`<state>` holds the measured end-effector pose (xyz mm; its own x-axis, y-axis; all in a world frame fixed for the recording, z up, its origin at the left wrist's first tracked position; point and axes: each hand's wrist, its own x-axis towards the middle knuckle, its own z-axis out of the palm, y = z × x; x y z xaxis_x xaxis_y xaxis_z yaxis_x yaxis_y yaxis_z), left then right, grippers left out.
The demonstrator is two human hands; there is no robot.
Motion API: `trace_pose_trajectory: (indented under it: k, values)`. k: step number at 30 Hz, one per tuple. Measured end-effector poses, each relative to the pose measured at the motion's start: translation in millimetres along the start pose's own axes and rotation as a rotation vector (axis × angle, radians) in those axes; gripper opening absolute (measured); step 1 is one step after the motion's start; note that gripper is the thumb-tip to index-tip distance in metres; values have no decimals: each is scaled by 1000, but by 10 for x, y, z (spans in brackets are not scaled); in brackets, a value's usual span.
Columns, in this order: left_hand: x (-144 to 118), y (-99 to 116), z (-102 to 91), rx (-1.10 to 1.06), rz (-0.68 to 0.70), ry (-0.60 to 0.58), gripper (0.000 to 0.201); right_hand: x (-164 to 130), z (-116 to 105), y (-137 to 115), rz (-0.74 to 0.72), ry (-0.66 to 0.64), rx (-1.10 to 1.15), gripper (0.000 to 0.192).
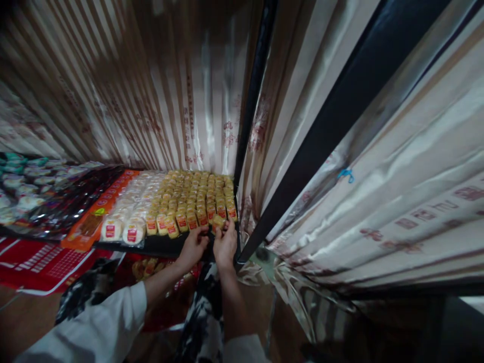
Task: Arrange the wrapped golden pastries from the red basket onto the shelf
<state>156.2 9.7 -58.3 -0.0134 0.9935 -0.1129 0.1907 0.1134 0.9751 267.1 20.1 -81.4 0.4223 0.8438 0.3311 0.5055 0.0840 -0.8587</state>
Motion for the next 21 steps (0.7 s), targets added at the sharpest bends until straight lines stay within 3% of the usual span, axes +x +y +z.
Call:
trace_pose_trajectory:
  k: [8, 15, 21]
  values:
    - [261, -26, 323, -200, -66, -87, 34, 134, 80, -12, 12, 101, -61, 34]
    - [332, -120, 383, -245, -105, -106, 34, 194, 140, 112, -32, 79, -30, 36]
    - [360, -161, 416, -199, -32, -98, 32, 113, 178, 162, -36, 151, 32, 38]
